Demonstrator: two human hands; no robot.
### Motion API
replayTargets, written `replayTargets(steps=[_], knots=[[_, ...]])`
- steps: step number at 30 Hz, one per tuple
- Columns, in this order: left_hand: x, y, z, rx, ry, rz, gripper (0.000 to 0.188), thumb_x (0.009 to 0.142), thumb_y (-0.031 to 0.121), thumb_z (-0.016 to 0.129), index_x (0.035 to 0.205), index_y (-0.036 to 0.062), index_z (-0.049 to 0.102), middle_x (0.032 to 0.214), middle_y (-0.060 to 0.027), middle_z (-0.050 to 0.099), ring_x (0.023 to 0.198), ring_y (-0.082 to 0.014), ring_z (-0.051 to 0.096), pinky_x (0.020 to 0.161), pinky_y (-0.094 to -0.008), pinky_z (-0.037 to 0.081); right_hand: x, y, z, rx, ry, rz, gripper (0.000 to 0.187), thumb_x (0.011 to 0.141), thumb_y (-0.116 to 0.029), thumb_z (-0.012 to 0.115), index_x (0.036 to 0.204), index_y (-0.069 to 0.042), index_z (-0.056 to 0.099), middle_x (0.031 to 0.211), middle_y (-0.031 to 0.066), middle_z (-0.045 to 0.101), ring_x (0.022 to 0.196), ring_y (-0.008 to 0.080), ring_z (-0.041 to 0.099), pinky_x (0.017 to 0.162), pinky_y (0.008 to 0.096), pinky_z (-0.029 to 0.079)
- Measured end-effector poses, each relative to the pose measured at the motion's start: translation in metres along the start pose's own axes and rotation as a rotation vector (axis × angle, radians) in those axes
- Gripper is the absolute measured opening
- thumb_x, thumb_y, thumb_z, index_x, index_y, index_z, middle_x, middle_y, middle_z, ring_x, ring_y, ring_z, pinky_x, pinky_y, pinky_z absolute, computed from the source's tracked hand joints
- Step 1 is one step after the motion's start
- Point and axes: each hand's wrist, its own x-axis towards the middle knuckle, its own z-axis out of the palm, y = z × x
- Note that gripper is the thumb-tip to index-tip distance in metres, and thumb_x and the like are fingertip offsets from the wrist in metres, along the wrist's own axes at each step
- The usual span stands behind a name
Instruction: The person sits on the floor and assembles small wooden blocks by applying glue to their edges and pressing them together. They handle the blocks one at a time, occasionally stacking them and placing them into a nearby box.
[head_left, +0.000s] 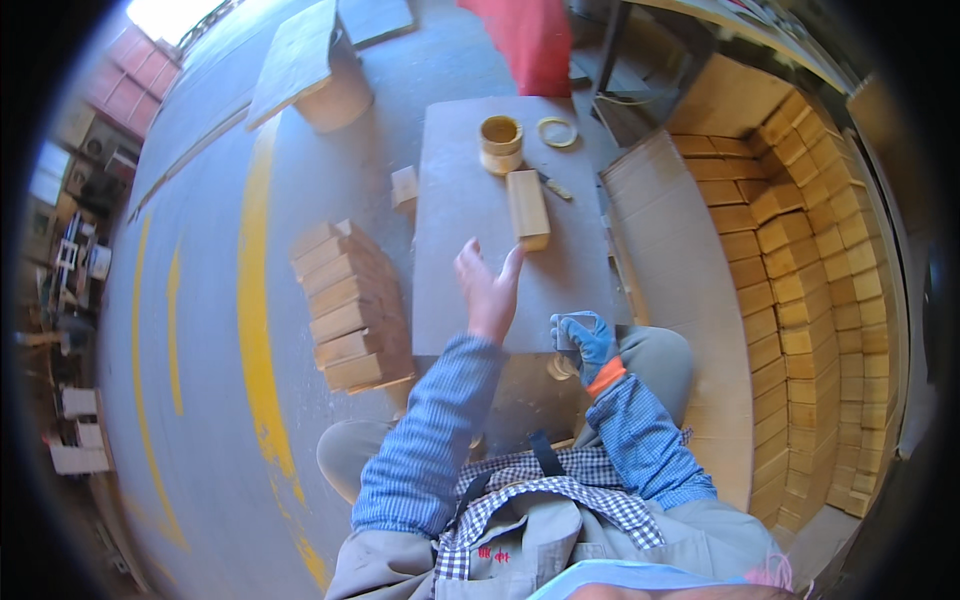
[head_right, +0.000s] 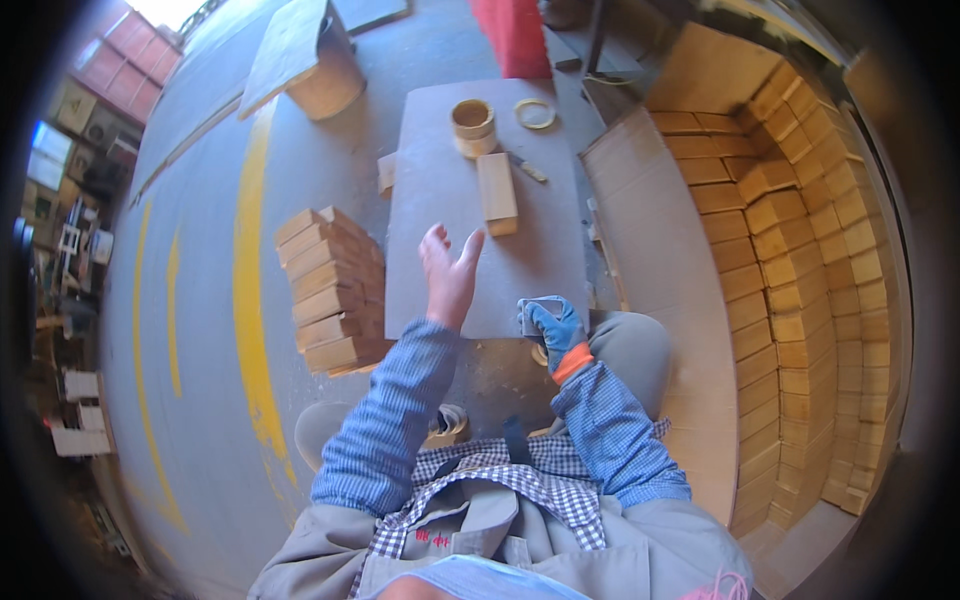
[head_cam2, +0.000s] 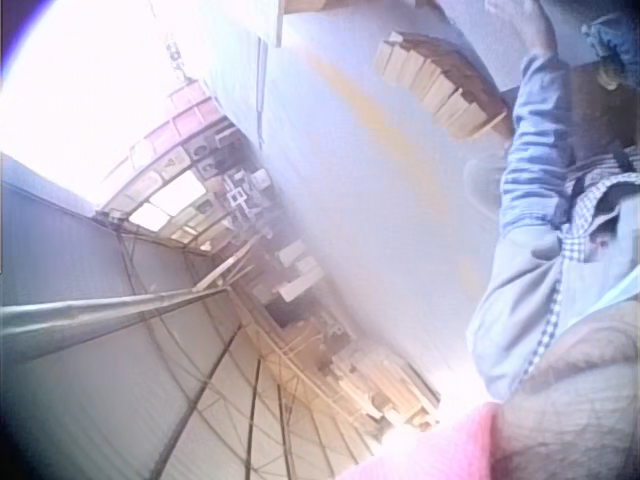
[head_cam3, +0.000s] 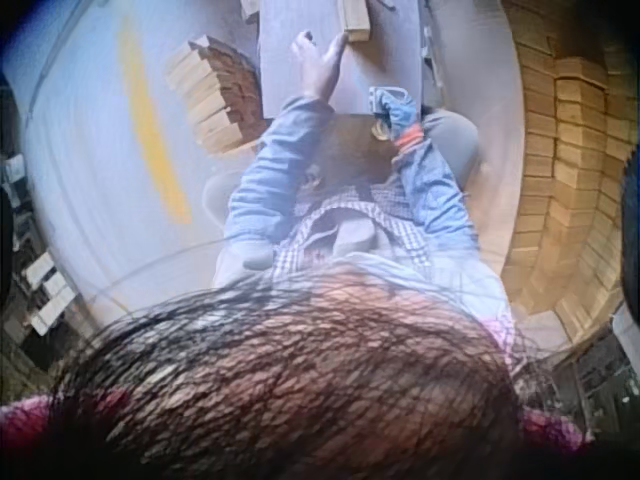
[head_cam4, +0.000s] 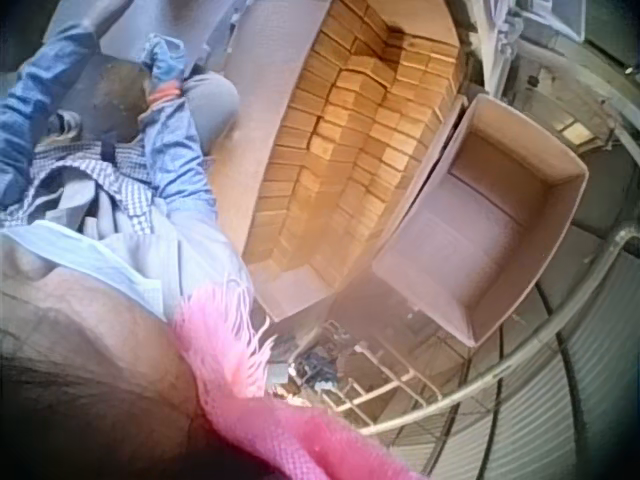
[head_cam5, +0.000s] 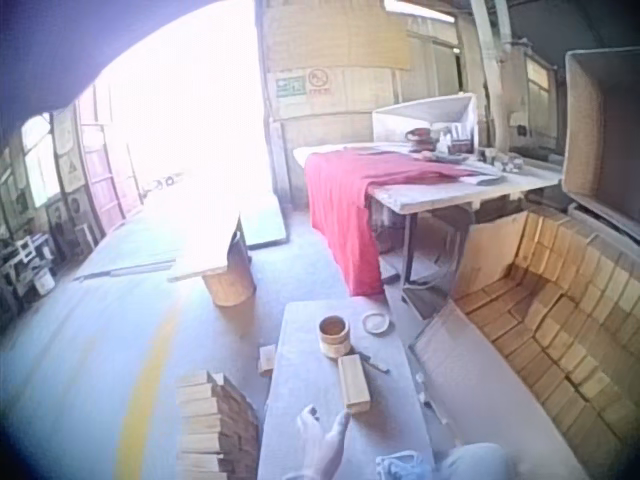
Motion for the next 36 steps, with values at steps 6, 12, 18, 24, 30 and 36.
replayTargets(steps=[6,12,18,24,30,36], knots=[[0.062,0.03,0.076,0.278,-0.081,-0.137,0.093,0.083,0.041,0.084,0.145,-0.0132,0.04,0.146,-0.032,0.048,0.138,-0.0441,0.048,0.115,-0.0453,0.041,0.01,0.01,-0.019,0.001,0.101,-0.079,0.019,0.096,-0.011,0.072,0.114,-0.005,0.071,0.107,0.0061,0.075,0.089,0.0145,0.071,0.078,0.0279,0.059],[0.028,0.021,0.036,0.157,-0.163,-0.125,0.054,0.085,0.022,0.075,0.125,-0.0097,0.055,0.111,-0.029,0.069,0.104,-0.0432,0.069,0.095,-0.0458,0.054,0.007,0.012,-0.012,-0.007,0.065,-0.047,0.017,0.096,-0.01,0.071,0.112,-0.004,0.072,0.096,0.0041,0.073,0.081,0.0121,0.068,0.075,0.0257,0.058],[-0.045,0.0,-0.042,0.348,-0.156,-0.048,0.062,0.085,0.022,0.075,0.132,-0.0095,0.053,0.128,-0.0305,0.064,0.12,-0.0453,0.063,0.103,-0.0451,0.051,0.019,0.03,-0.02,0.122,0.018,-0.058,0.014,0.093,-0.005,0.073,0.107,-0.002,0.07,0.097,0.0096,0.074,0.079,0.0154,0.07,0.072,0.0294,0.06],[-0.112,0.0,-0.045,0.876,-0.163,0.24,0.071,0.093,0.03,0.073,0.15,-0.0024,0.045,0.154,-0.0314,0.042,0.14,-0.049,0.045,0.113,-0.0479,0.044,0.022,0.04,-0.02,-0.067,0.091,-0.095,0.013,0.093,-0.007,0.074,0.105,-0.004,0.07,0.096,0.0066,0.074,0.08,0.0141,0.069,0.072,0.0283,0.058],[-0.113,0.008,-0.049,0.622,-0.347,0.017,0.057,0.103,0.025,0.061,0.154,0.0083,0.046,0.157,-0.0282,0.036,0.136,-0.0469,0.049,0.111,-0.047,0.046,0.006,0.027,-0.007,-0.269,0.057,-0.071,0.013,0.095,-0.014,0.075,0.105,-0.005,0.072,0.086,0.0025,0.072,0.073,0.0102,0.066,0.066,0.0266,0.055],[-0.076,-0.018,-0.038,0.538,-0.102,0.237,0.047,0.101,0.018,0.061,0.146,0.0046,0.054,0.149,-0.0276,0.042,0.133,-0.0429,0.049,0.114,-0.0464,0.041,0.0,0.018,0.003,-0.495,0.008,-0.152,0.012,0.095,-0.013,0.074,0.102,-0.003,0.072,0.081,0.0028,0.071,0.067,0.0104,0.065,0.061,0.0266,0.053]])
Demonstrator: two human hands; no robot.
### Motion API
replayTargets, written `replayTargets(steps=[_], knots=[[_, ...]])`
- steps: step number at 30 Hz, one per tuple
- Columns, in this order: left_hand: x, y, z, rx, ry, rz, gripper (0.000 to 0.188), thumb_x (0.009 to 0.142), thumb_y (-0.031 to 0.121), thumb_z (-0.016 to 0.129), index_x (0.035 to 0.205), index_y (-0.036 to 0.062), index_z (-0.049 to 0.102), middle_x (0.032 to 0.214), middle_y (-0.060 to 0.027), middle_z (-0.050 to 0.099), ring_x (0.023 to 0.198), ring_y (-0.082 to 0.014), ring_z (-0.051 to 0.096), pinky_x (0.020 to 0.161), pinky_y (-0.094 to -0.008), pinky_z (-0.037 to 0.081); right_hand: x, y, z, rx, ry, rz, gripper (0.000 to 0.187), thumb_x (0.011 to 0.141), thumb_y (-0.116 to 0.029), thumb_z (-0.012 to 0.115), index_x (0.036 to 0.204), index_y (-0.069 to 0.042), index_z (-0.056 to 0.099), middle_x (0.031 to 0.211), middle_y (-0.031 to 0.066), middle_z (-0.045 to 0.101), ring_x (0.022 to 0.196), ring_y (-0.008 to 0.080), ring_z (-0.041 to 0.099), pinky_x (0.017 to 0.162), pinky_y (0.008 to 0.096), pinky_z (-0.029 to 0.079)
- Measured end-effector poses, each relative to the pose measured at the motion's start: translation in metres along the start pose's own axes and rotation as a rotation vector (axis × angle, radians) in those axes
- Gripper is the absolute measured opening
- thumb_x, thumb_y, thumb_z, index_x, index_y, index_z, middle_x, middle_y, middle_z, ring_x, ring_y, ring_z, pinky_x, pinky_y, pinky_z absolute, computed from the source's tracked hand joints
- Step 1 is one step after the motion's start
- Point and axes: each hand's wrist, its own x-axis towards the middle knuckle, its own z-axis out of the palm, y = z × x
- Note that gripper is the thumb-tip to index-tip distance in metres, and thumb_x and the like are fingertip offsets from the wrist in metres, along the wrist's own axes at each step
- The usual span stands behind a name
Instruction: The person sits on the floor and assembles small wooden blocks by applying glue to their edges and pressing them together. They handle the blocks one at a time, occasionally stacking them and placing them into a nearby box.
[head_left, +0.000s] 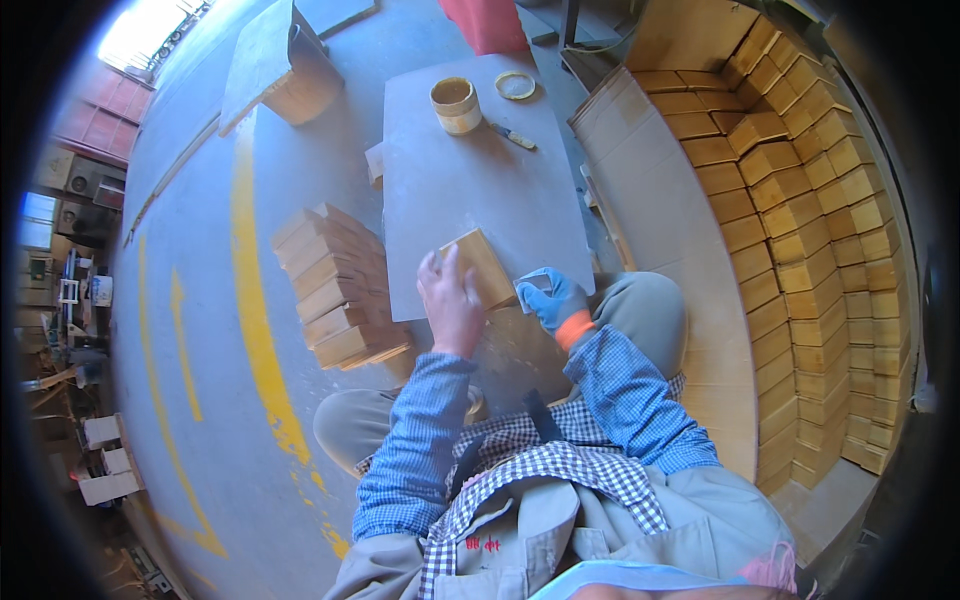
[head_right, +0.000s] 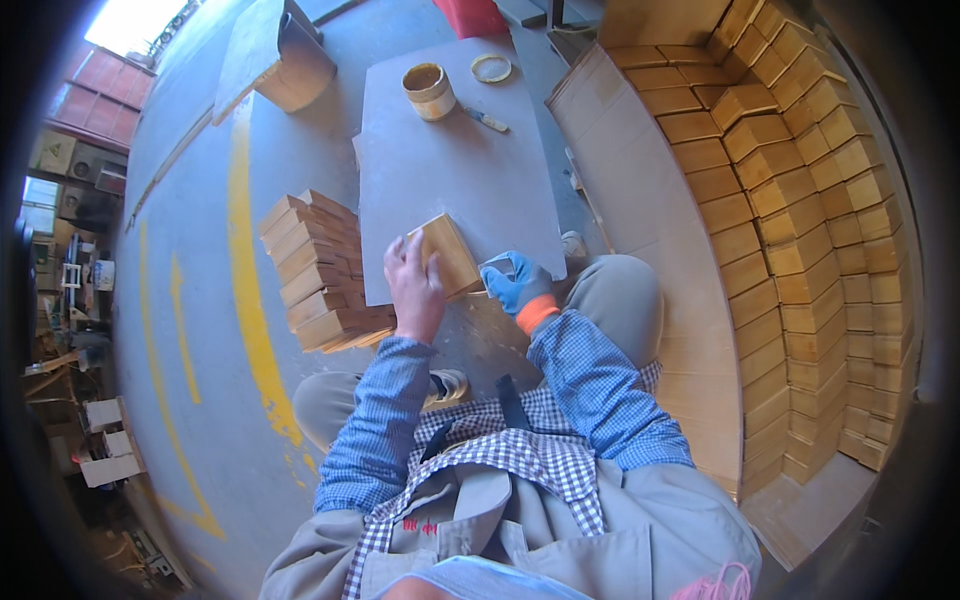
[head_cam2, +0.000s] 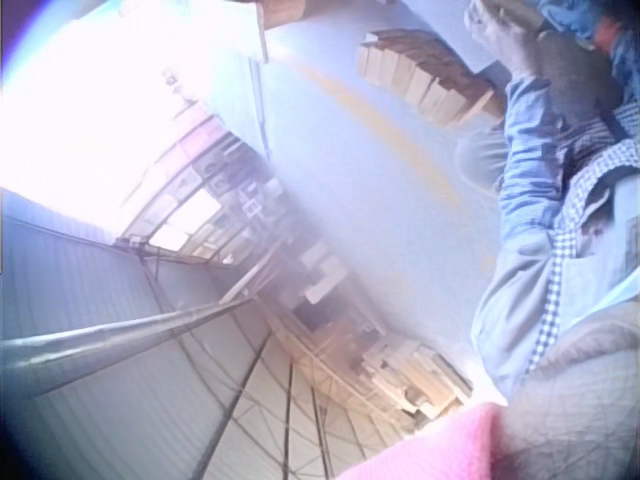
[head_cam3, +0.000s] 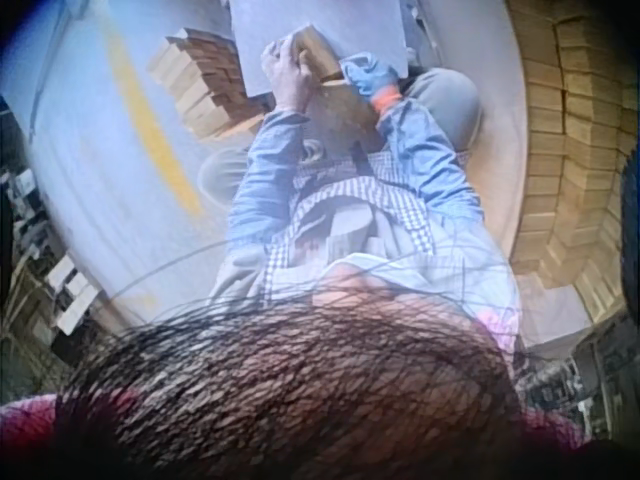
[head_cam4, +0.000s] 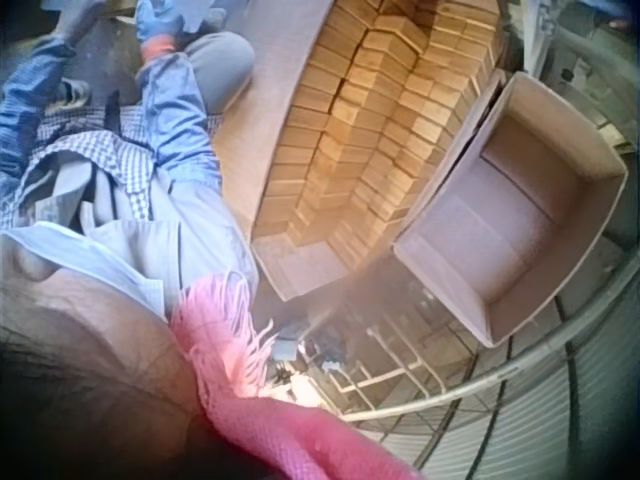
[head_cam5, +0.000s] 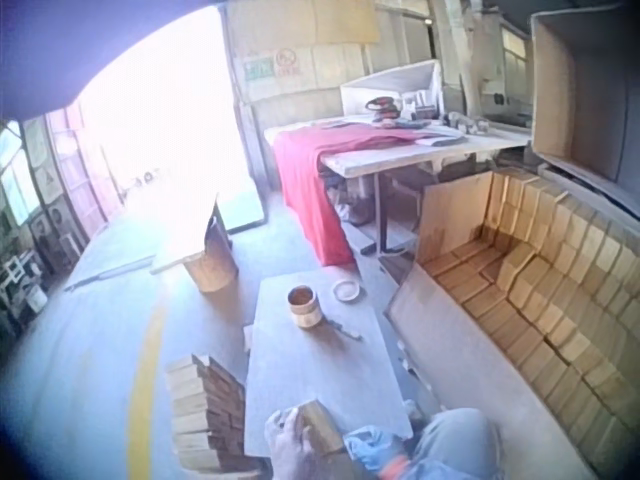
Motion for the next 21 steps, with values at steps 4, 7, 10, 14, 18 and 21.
replayTargets(steps=[4,7,10,14,18,21], knots=[[0.038,-0.005,0.027,-0.156,0.042,-0.003,0.042,0.102,0.017,0.059,0.141,0.0028,0.057,0.143,-0.0229,0.052,0.133,-0.0391,0.049,0.113,-0.0459,0.04,0.003,-0.006,0.0,-0.118,0.003,0.014,0.019,0.092,-0.02,0.075,0.101,-0.004,0.075,0.076,0.0049,0.072,0.066,0.0113,0.066,0.062,0.029,0.054],[0.042,-0.004,0.036,-0.158,-0.004,-0.084,0.037,0.103,0.02,0.057,0.136,0.0032,0.061,0.133,-0.0179,0.058,0.123,-0.0371,0.054,0.108,-0.0458,0.043,0.003,-0.009,0.001,-0.254,-0.008,0.025,0.019,0.092,-0.019,0.076,0.101,-0.002,0.074,0.079,0.0064,0.072,0.067,0.0111,0.067,0.063,0.0281,0.054],[0.04,-0.005,0.038,-0.153,0.006,-0.101,0.034,0.103,0.02,0.056,0.132,0.0036,0.063,0.128,-0.0163,0.058,0.119,-0.0359,0.055,0.105,-0.046,0.044,-0.003,-0.009,0.003,-0.418,0.02,-0.05,0.02,0.092,-0.019,0.075,0.101,-0.002,0.073,0.082,0.0095,0.074,0.067,0.0155,0.069,0.063,0.0306,0.055],[0.04,-0.007,0.042,-0.159,0.031,-0.096,0.03,0.102,0.02,0.058,0.128,0.0048,0.065,0.125,-0.0155,0.059,0.117,-0.0357,0.055,0.102,-0.0465,0.045,0.002,-0.014,0.016,-0.673,0.211,-0.446,0.024,0.089,-0.025,0.075,0.1,-0.004,0.073,0.082,0.0153,0.074,0.068,0.0324,0.072,0.065,0.0409,0.058],[0.043,-0.009,0.041,-0.158,-0.009,-0.067,0.029,0.101,0.02,0.059,0.125,0.0058,0.065,0.123,-0.015,0.06,0.117,-0.0359,0.055,0.102,-0.0471,0.044,0.059,-0.039,0.048,-0.814,0.24,-0.274,0.025,0.088,-0.03,0.074,0.097,-0.007,0.071,0.09,0.0193,0.073,0.081,0.0434,0.07,0.073,0.0471,0.058],[0.044,-0.007,0.037,-0.17,-0.011,-0.066,0.028,0.1,0.02,0.059,0.125,0.0063,0.065,0.121,-0.0148,0.06,0.117,-0.0359,0.055,0.102,-0.0476,0.043,0.101,-0.059,0.062,-0.805,0.203,-0.335,0.023,0.089,-0.03,0.072,0.096,-0.008,0.07,0.094,0.0212,0.072,0.087,0.0426,0.07,0.076,0.0477,0.058]])
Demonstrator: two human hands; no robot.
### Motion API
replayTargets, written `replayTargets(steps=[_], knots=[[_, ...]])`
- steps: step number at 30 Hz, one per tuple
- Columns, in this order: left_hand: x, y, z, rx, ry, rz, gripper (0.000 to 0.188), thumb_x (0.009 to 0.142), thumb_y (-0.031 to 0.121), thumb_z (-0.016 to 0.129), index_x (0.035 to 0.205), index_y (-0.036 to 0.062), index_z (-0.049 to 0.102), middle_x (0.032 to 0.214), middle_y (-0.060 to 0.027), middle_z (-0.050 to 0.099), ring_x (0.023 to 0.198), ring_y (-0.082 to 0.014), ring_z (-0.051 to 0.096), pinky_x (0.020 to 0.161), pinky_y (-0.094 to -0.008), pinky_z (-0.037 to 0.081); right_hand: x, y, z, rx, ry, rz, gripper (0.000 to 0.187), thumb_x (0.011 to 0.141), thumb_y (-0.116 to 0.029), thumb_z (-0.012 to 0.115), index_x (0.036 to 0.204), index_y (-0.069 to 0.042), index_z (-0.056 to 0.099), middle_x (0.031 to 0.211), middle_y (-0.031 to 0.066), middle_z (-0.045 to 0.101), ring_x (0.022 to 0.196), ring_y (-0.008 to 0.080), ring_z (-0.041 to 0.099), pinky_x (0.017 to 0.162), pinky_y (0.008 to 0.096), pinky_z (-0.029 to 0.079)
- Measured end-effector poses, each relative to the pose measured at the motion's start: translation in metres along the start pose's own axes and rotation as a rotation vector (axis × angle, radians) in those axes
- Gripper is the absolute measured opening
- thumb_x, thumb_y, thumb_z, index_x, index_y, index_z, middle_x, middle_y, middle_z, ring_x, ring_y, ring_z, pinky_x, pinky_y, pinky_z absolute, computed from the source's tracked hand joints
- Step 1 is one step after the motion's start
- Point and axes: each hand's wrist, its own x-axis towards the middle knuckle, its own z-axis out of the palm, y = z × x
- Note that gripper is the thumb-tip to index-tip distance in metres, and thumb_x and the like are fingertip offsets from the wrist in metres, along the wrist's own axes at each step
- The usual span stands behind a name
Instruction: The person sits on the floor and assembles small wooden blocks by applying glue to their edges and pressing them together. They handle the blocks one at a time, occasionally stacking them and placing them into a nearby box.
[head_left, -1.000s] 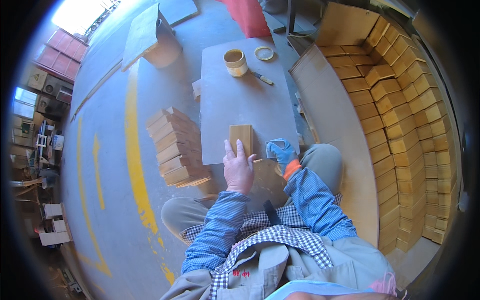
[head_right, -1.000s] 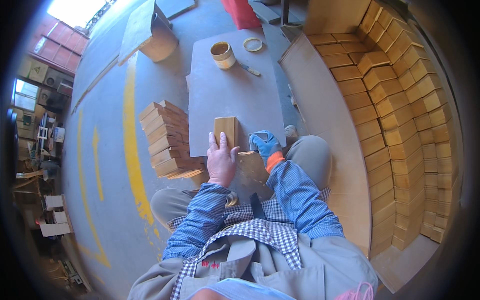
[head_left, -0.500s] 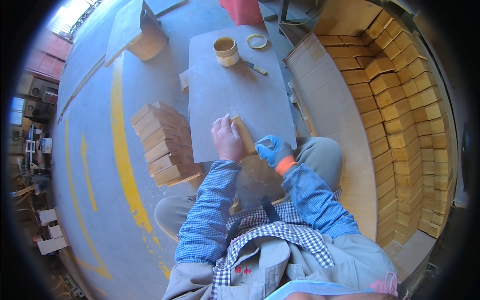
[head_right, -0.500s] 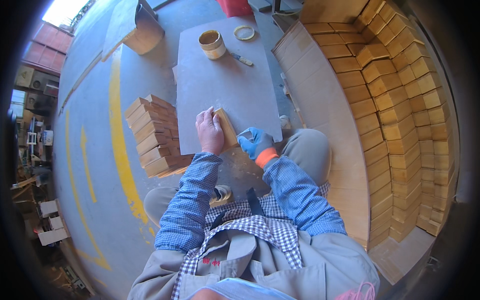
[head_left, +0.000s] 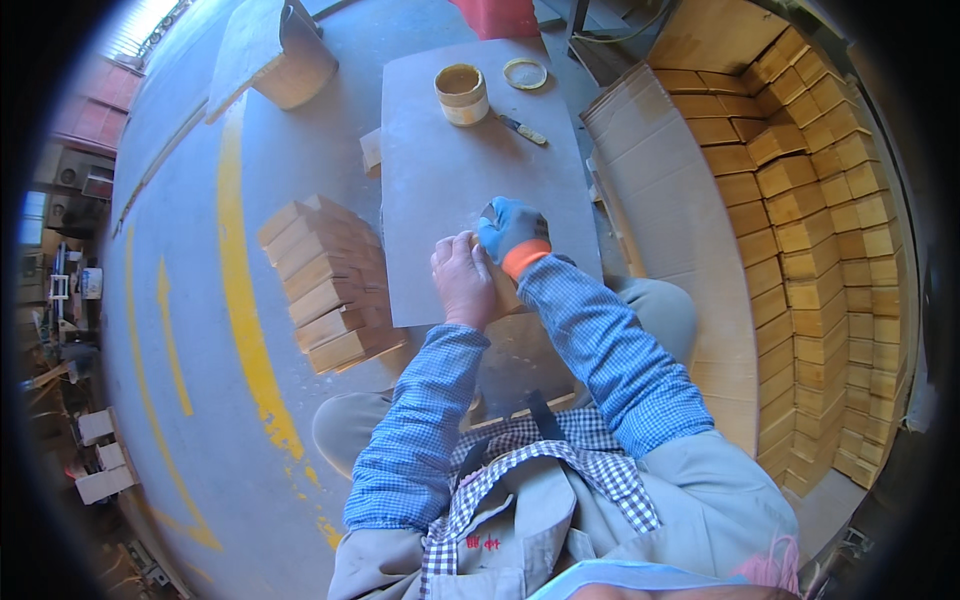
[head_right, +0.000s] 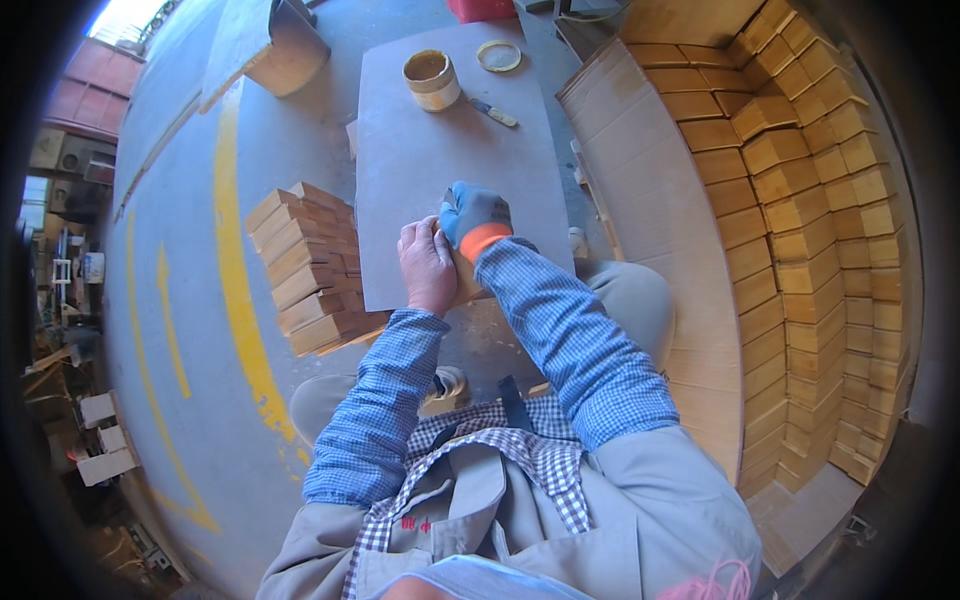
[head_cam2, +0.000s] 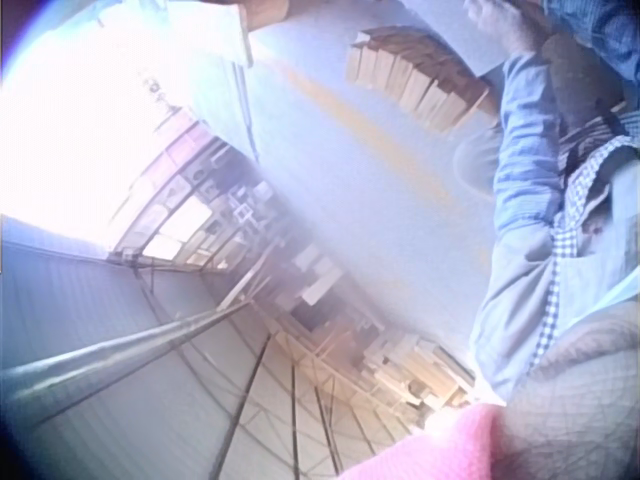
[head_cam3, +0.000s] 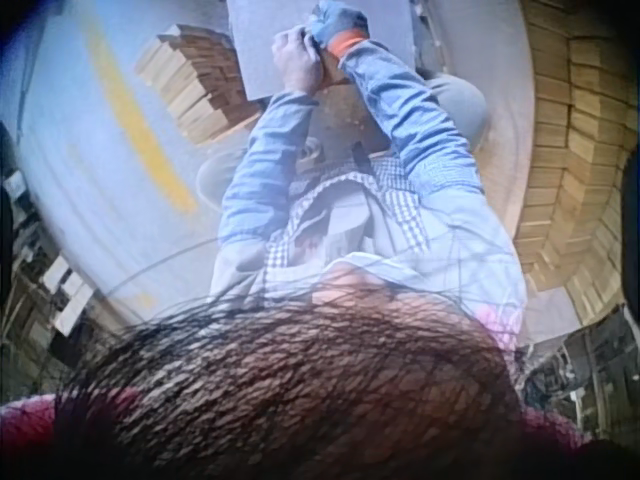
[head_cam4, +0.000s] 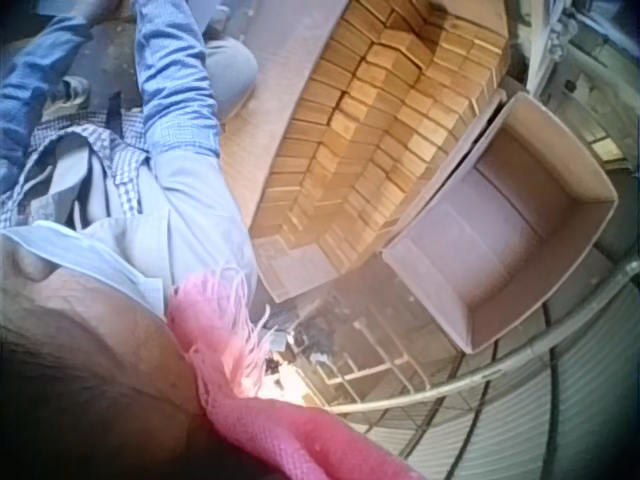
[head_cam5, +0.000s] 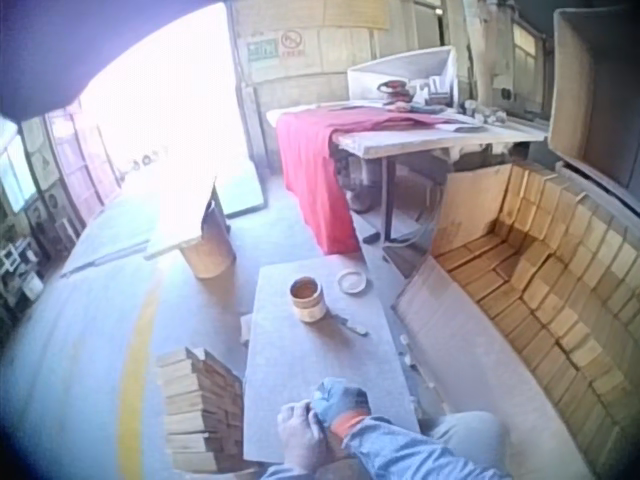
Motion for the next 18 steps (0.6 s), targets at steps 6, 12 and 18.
replayTargets(steps=[6,12,18], knots=[[-0.002,0.005,0.004,0.031,0.028,-0.043,0.028,0.102,0.019,0.057,0.126,0.0072,0.064,0.123,-0.0142,0.059,0.117,-0.0357,0.054,0.102,-0.0483,0.042,-0.086,0.025,-0.04,0.134,-0.123,0.054,0.017,0.089,-0.025,0.071,0.093,-0.01,0.071,0.094,0.0206,0.071,0.088,0.0403,0.07,0.078,0.0495,0.057],[0.001,0.001,0.0,0.019,-0.031,-0.012,0.027,0.102,0.02,0.057,0.126,0.0074,0.063,0.124,-0.0139,0.058,0.117,-0.0354,0.053,0.102,-0.0486,0.042,-0.024,0.024,-0.001,0.093,-0.091,0.138,0.021,0.089,-0.029,0.071,0.096,-0.01,0.071,0.1,0.0199,0.072,0.089,0.0418,0.07,0.079,0.0487,0.057],[0.001,0.005,0.001,0.032,0.004,-0.028,0.026,0.102,0.019,0.056,0.125,0.0075,0.064,0.122,-0.0133,0.059,0.116,-0.0354,0.054,0.102,-0.049,0.042,-0.04,0.026,-0.012,0.208,-0.053,0.063,0.016,0.09,-0.024,0.073,0.098,-0.01,0.072,0.093,0.0178,0.073,0.085,0.0364,0.072,0.076,0.0444,0.057]])
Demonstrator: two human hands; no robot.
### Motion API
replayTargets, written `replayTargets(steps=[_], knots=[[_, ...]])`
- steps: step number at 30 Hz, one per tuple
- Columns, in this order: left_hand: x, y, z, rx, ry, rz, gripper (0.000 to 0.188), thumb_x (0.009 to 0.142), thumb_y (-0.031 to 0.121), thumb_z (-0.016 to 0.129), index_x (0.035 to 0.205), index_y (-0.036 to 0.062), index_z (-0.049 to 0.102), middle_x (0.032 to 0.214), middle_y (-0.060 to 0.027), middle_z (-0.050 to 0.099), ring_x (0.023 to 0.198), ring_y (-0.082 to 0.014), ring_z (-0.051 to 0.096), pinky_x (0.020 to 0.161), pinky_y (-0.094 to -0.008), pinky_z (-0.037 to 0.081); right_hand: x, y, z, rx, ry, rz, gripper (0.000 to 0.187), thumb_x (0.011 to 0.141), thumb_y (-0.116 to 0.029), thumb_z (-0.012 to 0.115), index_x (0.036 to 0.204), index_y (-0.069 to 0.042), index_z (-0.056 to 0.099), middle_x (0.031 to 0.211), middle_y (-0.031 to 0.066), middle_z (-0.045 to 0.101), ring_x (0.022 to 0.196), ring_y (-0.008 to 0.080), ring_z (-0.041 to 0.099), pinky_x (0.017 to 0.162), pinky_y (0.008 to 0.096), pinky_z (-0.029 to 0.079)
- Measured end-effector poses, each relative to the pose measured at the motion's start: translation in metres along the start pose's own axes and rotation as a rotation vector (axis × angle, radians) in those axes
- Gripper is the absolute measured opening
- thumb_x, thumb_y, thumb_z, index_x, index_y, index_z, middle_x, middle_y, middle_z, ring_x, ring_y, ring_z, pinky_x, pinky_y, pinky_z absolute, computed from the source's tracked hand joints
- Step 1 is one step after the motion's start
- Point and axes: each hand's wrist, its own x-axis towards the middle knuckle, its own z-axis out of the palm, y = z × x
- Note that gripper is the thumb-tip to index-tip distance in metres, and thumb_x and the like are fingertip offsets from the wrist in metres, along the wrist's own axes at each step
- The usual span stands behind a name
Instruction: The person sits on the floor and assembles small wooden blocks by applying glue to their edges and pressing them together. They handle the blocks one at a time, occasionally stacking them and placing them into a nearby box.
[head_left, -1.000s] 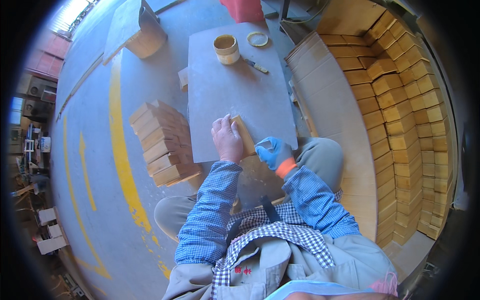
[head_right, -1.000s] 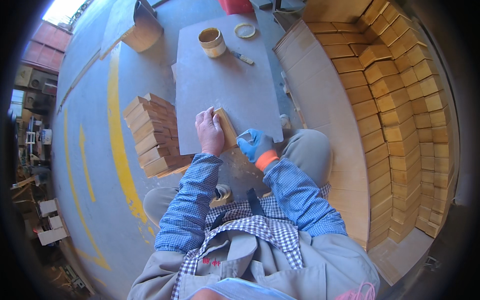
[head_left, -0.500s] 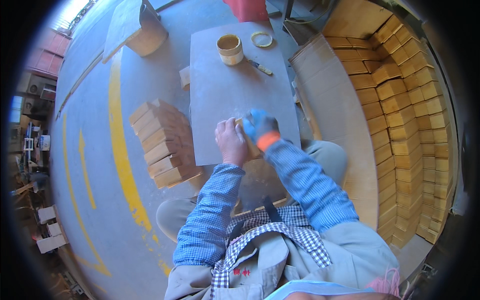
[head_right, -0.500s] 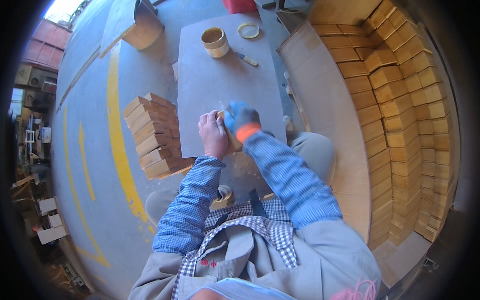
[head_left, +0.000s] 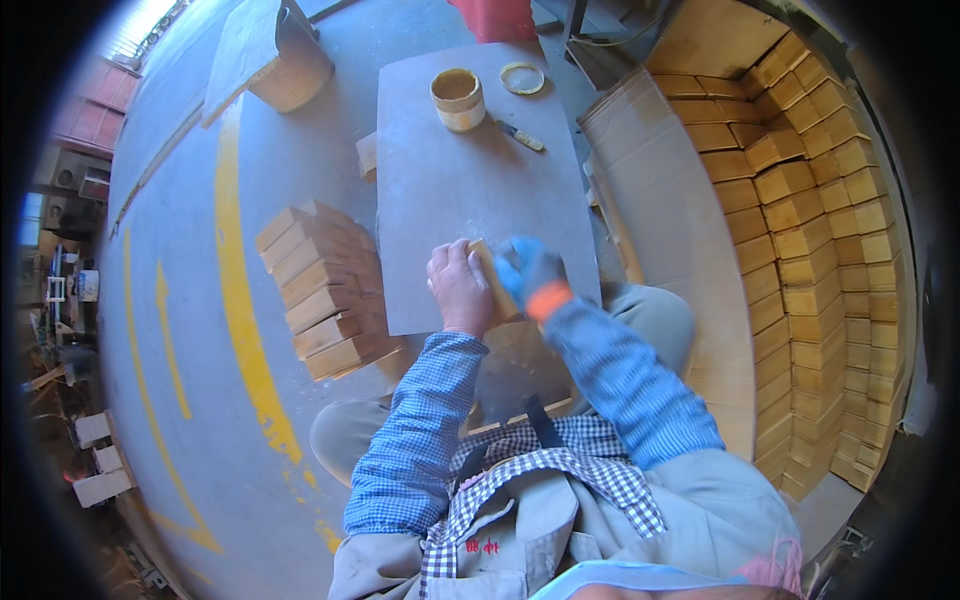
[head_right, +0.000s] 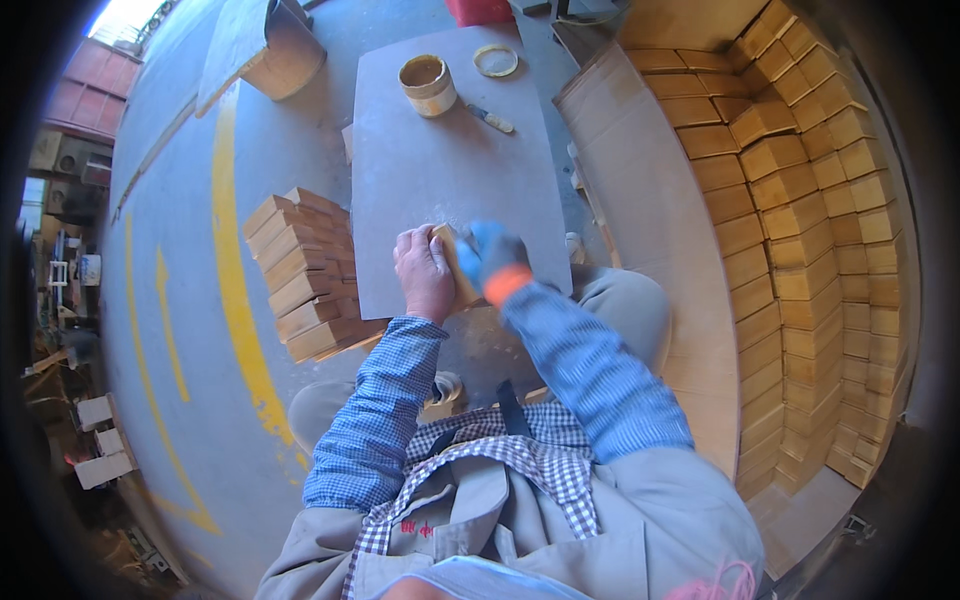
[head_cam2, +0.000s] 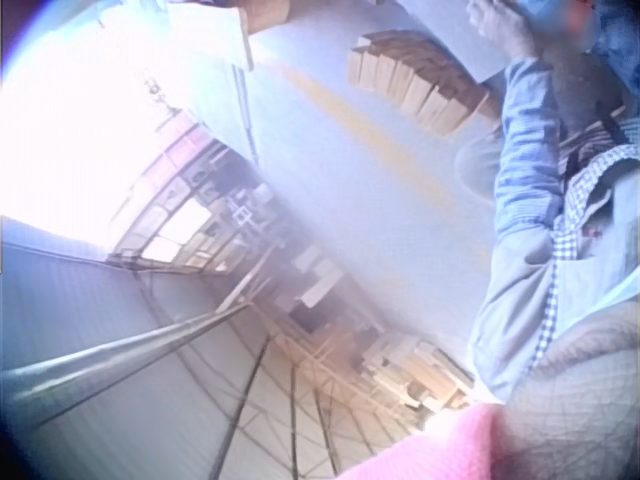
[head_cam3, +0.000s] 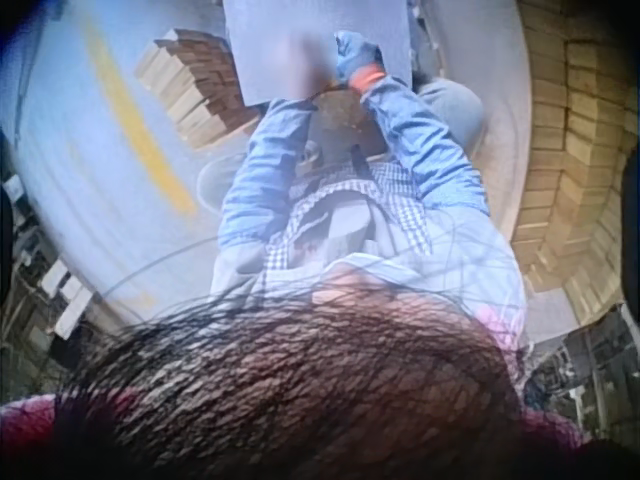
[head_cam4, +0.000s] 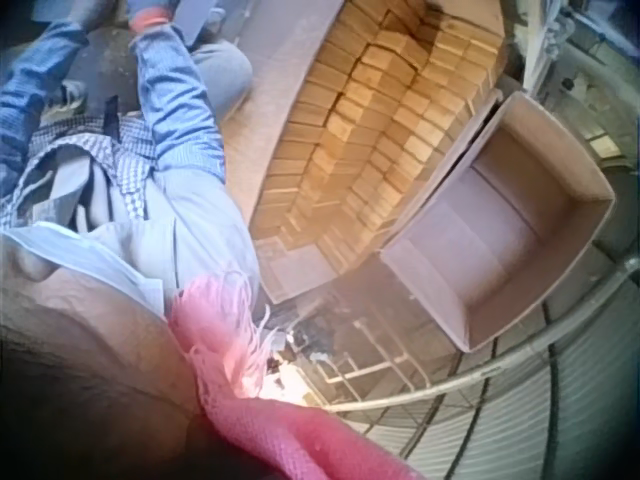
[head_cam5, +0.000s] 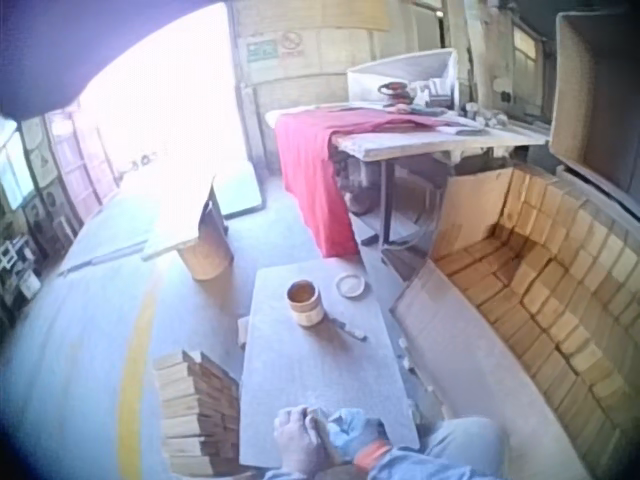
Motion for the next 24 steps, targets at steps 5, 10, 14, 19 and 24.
replayTargets(steps=[5,10,14,19,24], knots=[[-0.002,-0.003,0.004,-0.012,0.01,0.021,0.026,0.103,0.02,0.055,0.124,0.0079,0.064,0.122,-0.0132,0.059,0.117,-0.0351,0.054,0.102,-0.0494,0.041,-0.056,0.026,-0.018,0.172,-0.129,0.288,0.02,0.089,-0.026,0.077,0.094,-0.007,0.073,0.085,0.0102,0.074,0.073,0.0189,0.071,0.07,0.0341,0.058],[0.002,-0.001,-0.001,0.011,-0.033,0.01,0.026,0.103,0.021,0.055,0.124,0.0081,0.064,0.122,-0.013,0.059,0.117,-0.035,0.054,0.101,-0.0499,0.041,0.05,0.029,0.024,0.203,-0.155,0.214,0.031,0.09,-0.029,0.079,0.106,-0.004,0.07,0.086,0.0091,0.073,0.073,0.0164,0.067,0.069,0.0334,0.057],[0.001,-0.001,0.0,0.009,-0.027,-0.008,0.026,0.103,0.02,0.055,0.124,0.0081,0.064,0.122,-0.0127,0.059,0.117,-0.0351,0.054,0.101,-0.0497,0.041,-0.002,0.035,-0.003,0.328,-0.213,0.221,0.036,0.089,-0.032,0.078,0.108,-0.002,0.069,0.094,0.0143,0.075,0.08,0.0214,0.07,0.077,0.0366,0.058],[0.0,-0.004,0.005,-0.003,-0.031,0.016,0.025,0.103,0.019,0.055,0.123,0.0079,0.064,0.121,-0.0126,0.06,0.116,-0.035,0.054,0.101,-0.0494,0.041,-0.034,0.037,-0.017,0.297,-0.262,0.405,0.037,0.089,-0.032,0.079,0.107,-0.001,0.069,0.095,0.0135,0.076,0.079,0.0208,0.07,0.077,0.0365,0.058],[0.004,-0.003,-0.001,-0.009,-0.036,0.034,0.025,0.102,0.019,0.055,0.122,0.0076,0.065,0.121,-0.0126,0.06,0.116,-0.0352,0.055,0.101,-0.0495,0.041,0.057,0.017,0.016,0.254,-0.198,0.274,0.037,0.088,-0.031,0.08,0.104,-0.001,0.068,0.089,0.0121,0.074,0.072,0.0194,0.068,0.069,0.0364,0.058]])
